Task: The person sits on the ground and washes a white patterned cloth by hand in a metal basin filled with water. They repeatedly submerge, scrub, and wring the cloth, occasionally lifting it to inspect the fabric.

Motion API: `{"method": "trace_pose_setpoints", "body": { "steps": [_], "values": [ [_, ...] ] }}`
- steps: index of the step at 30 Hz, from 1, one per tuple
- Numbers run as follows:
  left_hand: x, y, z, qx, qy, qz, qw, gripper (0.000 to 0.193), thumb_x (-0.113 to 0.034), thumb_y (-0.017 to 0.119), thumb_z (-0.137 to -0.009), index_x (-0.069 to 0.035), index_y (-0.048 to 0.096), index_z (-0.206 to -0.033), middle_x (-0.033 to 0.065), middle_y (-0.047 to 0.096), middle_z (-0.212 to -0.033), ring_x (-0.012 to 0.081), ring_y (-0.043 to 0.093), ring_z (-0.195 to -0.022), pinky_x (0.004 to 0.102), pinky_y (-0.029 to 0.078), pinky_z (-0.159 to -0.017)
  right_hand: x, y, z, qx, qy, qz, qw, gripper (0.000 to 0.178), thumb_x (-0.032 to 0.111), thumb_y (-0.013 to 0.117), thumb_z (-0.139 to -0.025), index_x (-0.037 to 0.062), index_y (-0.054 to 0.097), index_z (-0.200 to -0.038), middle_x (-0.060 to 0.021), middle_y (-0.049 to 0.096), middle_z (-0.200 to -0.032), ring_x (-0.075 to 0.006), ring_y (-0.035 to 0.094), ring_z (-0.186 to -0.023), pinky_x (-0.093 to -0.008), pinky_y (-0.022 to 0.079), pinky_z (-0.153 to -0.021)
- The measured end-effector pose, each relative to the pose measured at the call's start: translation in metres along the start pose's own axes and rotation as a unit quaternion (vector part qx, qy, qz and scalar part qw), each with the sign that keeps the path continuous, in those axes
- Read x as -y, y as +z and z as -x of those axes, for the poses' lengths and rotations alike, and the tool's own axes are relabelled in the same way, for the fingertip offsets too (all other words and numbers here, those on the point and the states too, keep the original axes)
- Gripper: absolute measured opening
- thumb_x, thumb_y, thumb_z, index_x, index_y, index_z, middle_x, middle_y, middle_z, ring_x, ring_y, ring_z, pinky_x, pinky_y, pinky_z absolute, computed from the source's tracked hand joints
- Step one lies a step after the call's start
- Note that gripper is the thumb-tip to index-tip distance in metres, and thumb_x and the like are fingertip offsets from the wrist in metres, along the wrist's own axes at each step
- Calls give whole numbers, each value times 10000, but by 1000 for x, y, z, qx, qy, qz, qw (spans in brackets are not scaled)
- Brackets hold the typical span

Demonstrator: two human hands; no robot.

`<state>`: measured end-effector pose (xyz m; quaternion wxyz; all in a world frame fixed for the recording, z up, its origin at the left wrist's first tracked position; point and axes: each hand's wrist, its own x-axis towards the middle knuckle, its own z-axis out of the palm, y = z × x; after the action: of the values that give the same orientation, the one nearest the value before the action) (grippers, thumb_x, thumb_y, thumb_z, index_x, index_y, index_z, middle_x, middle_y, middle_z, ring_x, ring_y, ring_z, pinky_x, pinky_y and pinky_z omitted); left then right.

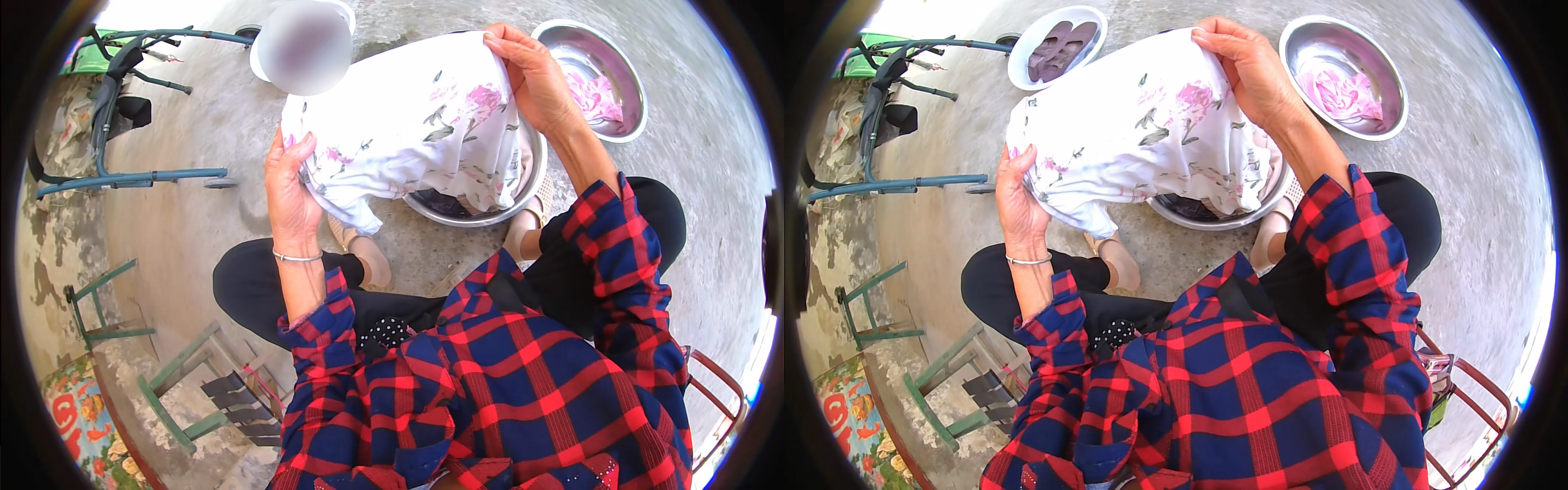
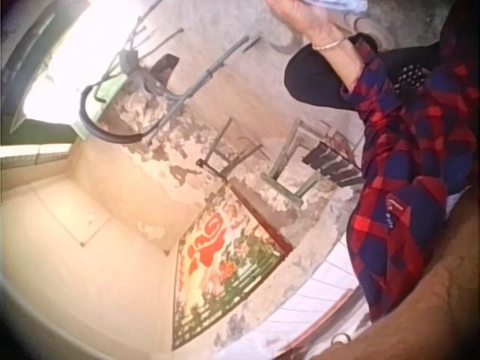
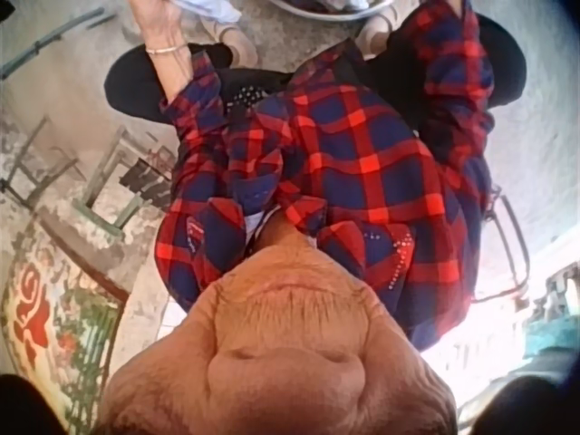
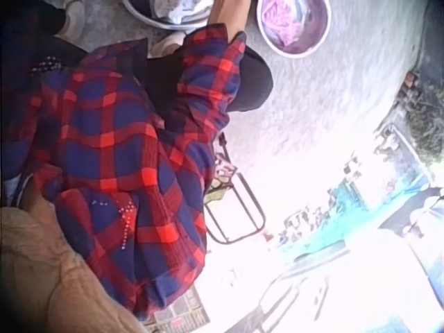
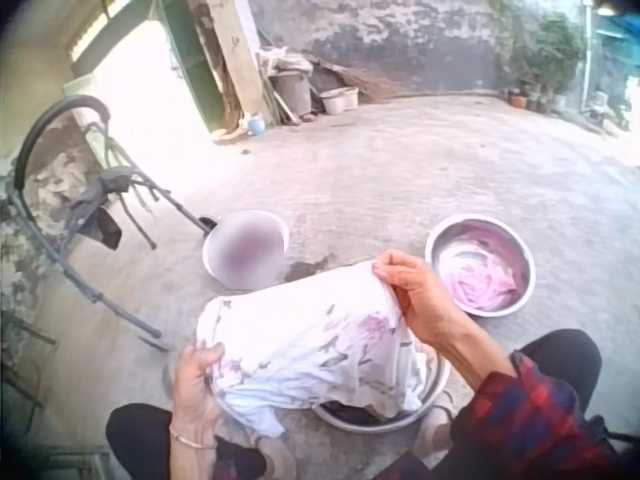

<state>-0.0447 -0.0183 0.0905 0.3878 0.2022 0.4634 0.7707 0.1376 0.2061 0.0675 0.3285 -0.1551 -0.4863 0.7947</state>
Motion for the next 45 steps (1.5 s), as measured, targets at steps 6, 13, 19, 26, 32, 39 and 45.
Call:
{"method": "trace_pose_setpoints", "body": {
  "steps": [6, 13, 19, 26, 32, 39, 45],
  "values": [
    [-4, 13, 2, 68, -4, -97, 993, 496, -8, 586, -750, 35, 432, -1219, 105, 541, -1120, 157, 542, -1010, 282, 431, -877, -1, -6, 0, -3, -6, 6, 1000, 88, 129, 542, -857, 56, 569, -816, 21, 576, -762, -51, 532, -712, -186, 420, -666],
    [-1, 12, -6, 136, -59, -377, 914, 422, 3, 658, -698, 35, 540, -1102, 63, 606, -985, 114, 569, -863, 241, 442, -787, -3, -12, -5, -46, 5, -5, 999, 51, 95, 556, -830, 48, 572, -838, 5, 571, -720, -83, 542, -655, -206, 431, -611],
    [-9, 3, -16, 144, -145, -261, 944, 276, -66, 647, -767, 3, 610, -1032, 12, 631, -872, 65, 564, -784, 205, 435, -719, 2, 1, -6, -106, 26, -6, 994, 87, 81, 567, -819, 63, 550, -736, 13, 540, -651, -78, 497, -576, -207, 392, -532],
    [7, 1, -19, 150, -158, 11, 976, 352, -145, 557, -857, 15, 481, -1161, 79, 566, -1099, 164, 544, -1004, 319, 432, -885, -13, -2, -14, -54, 42, -43, 997, 77, 91, 573, -828, 51, 582, -763, 9, 555, -671, -78, 498, -598, -215, 405, -556],
    [25, -5, -22, 97, -200, 123, 967, 404, -192, 509, -890, 18, 416, -1222, 129, 495, -1217, 234, 472, -1135, 391, 378, -977, -15, -2, -16, -47, 54, 0, 997, 84, 104, 573, -834, 66, 586, -761, 30, 540, -657, -65, 473, -588, -205, 386, -543],
    [40, -13, -20, 75, -223, 211, 949, 436, -239, 495, -897, 19, 410, -1237, 155, 470, -1251, 267, 454, -1155, 423, 343, -1002, -11, 5, -14, -37, 80, 3, 996, 46, 92, 584, -816, 69, 586, -777, 25, 557, -669, -63, 512, -612, -196, 394, -546],
    [43, -27, -21, 100, -244, 322, 909, 470, -277, 501, -891, 17, 406, -1245, 159, 454, -1271, 290, 434, -1174, 442, 322, -1011, -48, -28, -10, 68, 86, 196, 974, 287, 100, 591, -737, 16, 574, -1011, -90, 583, -984, -187, 540, -913, -290, 417, -835]
  ]
}}
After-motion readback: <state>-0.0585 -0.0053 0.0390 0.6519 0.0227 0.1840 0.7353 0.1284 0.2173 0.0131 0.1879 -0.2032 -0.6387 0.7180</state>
